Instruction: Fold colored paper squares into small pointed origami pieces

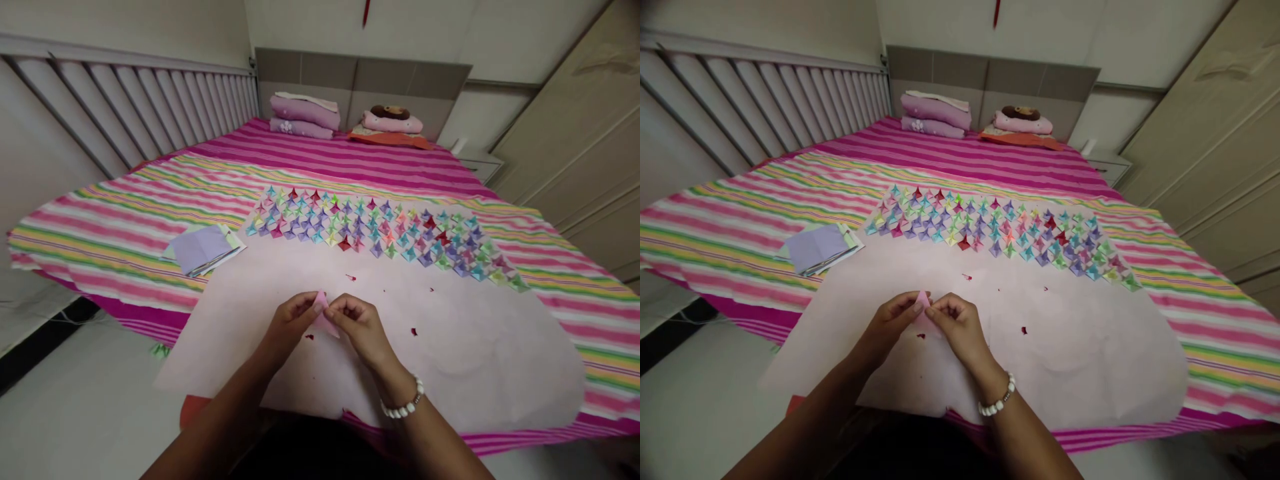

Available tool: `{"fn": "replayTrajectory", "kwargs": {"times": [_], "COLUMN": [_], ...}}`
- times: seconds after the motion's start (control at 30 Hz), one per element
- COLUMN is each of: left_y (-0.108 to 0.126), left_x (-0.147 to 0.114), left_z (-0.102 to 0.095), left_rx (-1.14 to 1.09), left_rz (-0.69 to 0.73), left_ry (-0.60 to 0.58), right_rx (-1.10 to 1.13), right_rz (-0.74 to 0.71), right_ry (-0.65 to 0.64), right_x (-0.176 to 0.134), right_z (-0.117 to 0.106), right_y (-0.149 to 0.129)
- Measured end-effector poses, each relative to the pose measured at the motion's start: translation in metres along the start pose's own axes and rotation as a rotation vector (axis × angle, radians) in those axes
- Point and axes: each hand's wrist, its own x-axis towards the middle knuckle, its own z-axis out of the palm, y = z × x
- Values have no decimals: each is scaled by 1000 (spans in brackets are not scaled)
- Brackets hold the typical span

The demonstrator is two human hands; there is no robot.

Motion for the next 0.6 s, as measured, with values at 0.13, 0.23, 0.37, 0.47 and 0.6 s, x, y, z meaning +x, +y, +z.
{"fn": "replayTrajectory", "kwargs": {"times": [0.13,0.23,0.37,0.47,0.6], "left_y": [-12,-19,-16,-14,-17], "left_x": [0,0,0,-1,1], "left_z": [0,-1,-2,-2,0], "left_rx": [-121,-208,-160,-77,-155], "left_rz": [-152,-170,-116,-103,-135], "left_ry": [-77,-31,40,73,95], "right_rx": [72,105,122,106,116], "right_rz": [53,39,54,54,49], "right_ry": [33,55,62,56,101], "right_x": [0,0,1,1,0], "right_z": [1,1,2,3,4], "right_y": [6,8,8,7,5]}}
